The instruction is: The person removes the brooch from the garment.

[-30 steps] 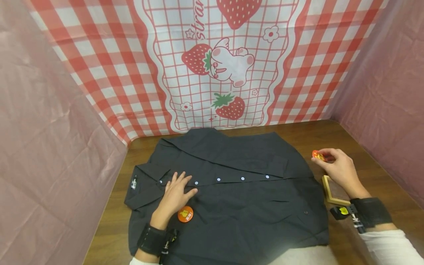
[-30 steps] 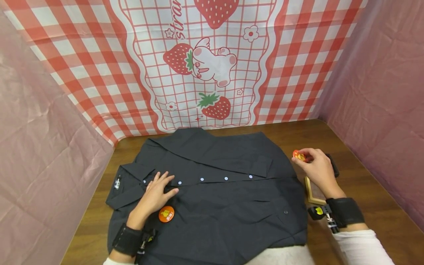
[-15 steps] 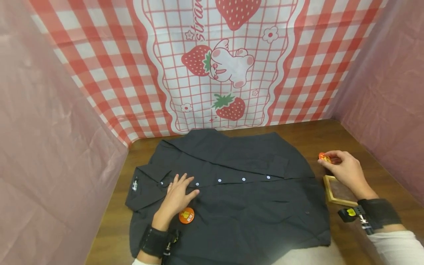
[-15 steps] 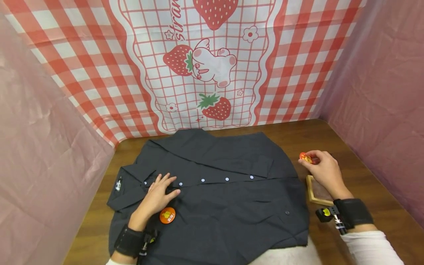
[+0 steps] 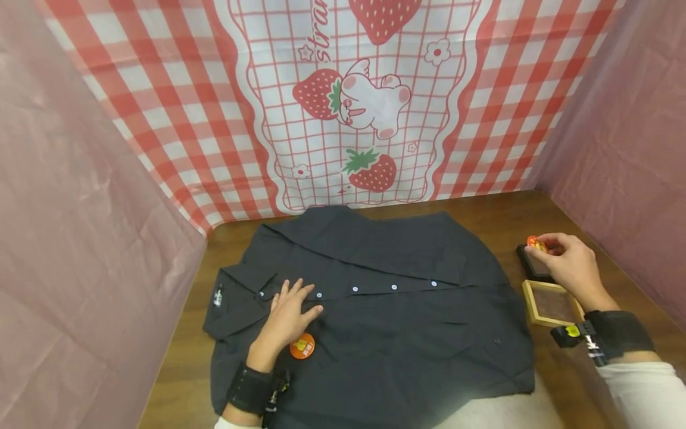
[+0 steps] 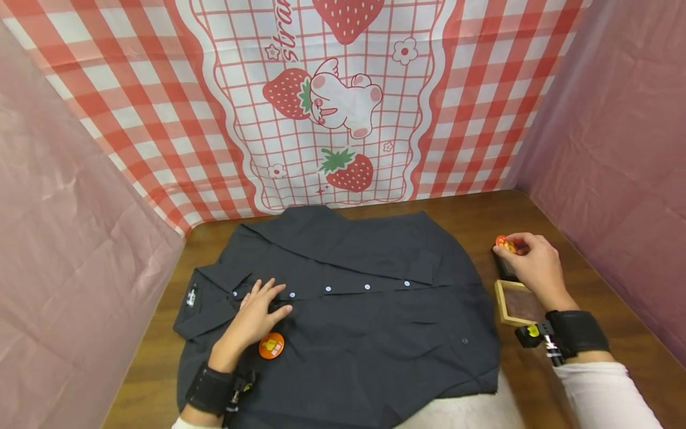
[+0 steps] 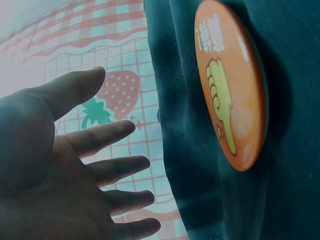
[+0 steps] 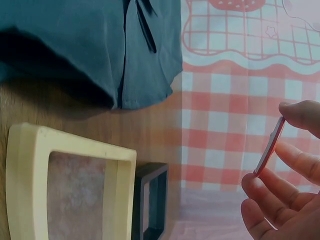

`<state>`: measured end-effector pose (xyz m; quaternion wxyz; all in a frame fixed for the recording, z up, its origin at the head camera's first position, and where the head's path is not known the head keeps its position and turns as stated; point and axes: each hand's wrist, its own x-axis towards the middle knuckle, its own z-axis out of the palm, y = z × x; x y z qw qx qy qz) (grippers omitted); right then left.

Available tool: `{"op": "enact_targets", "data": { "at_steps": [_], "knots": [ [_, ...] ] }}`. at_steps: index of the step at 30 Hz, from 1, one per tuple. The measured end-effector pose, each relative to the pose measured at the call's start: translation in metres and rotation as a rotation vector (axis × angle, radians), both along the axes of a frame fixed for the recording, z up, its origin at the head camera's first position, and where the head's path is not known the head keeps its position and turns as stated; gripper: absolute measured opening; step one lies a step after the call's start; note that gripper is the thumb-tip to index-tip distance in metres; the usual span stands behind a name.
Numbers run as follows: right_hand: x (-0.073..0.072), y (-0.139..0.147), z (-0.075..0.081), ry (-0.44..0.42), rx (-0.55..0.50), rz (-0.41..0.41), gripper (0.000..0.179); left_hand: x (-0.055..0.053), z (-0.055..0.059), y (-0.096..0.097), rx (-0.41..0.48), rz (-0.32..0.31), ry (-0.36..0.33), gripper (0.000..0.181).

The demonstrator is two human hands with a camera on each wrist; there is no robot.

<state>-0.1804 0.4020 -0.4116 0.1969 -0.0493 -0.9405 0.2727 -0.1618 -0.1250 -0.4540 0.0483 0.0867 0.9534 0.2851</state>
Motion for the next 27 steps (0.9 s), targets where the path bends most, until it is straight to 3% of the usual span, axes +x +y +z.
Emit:
{"op": "enact_targets", "data": {
  "at_steps": [16,27],
  "knots": [
    [-0.006,0.015,-0.001,-0.078,0.019,-0.040,0.047,-0.002,-0.004,-0.002,0.008,-0.002,-0.006,0.055],
    [-0.012,0.022,-0.008,-0.111,0.037,-0.016,0.044,-0.002,-0.004,-0.004,0.003,0.000,-0.026,0.055]
  ]
}}
